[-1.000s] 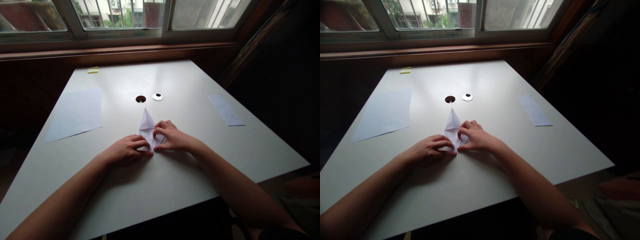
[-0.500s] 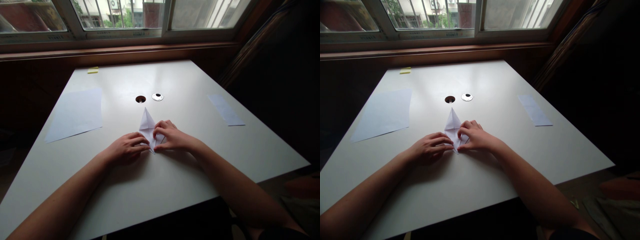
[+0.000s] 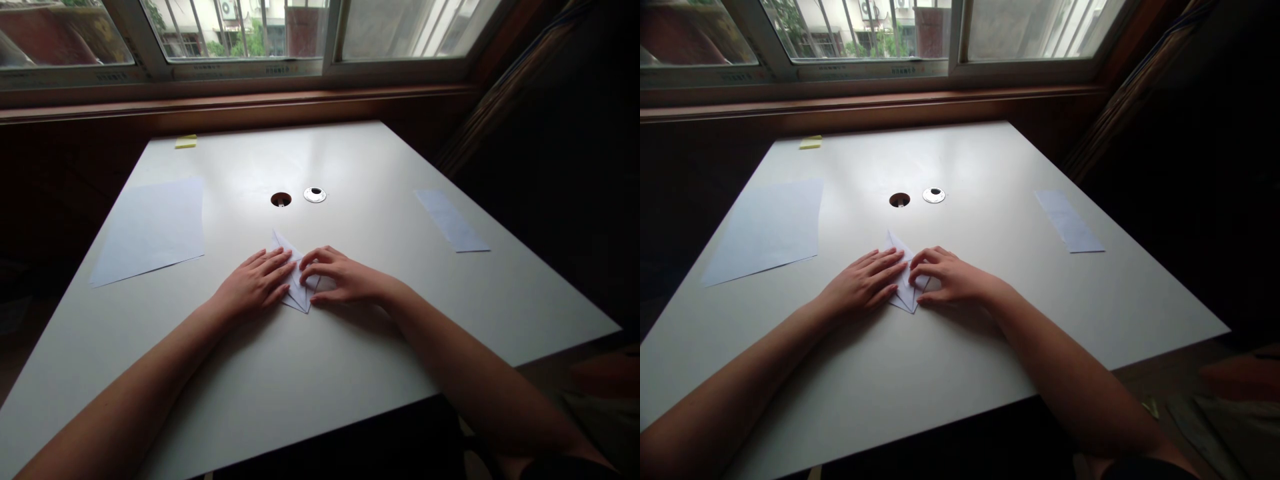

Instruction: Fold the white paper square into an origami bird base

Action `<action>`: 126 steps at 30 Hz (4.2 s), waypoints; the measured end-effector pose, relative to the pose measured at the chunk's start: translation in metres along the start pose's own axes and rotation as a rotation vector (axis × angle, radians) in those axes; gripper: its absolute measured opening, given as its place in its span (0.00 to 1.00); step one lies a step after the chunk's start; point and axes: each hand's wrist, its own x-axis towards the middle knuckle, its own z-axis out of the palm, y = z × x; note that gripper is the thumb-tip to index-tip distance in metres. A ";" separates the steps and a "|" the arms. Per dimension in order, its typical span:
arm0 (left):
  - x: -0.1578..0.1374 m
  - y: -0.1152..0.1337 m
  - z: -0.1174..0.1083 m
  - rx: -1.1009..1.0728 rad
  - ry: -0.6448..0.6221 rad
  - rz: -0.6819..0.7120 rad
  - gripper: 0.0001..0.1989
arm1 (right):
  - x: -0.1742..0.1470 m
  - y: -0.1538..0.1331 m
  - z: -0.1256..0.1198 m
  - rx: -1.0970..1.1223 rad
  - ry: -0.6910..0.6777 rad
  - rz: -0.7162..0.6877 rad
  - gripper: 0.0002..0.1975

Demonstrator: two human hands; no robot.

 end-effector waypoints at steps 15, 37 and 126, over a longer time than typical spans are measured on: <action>0.000 0.003 -0.006 0.110 0.051 -0.042 0.27 | 0.003 0.012 0.012 -0.227 0.225 0.177 0.19; 0.000 0.001 -0.007 0.010 -0.022 -0.082 0.25 | -0.006 -0.008 -0.006 0.013 -0.084 -0.092 0.11; -0.003 0.013 -0.028 -0.572 0.026 0.381 0.05 | 0.009 0.016 0.016 -0.358 0.303 0.011 0.19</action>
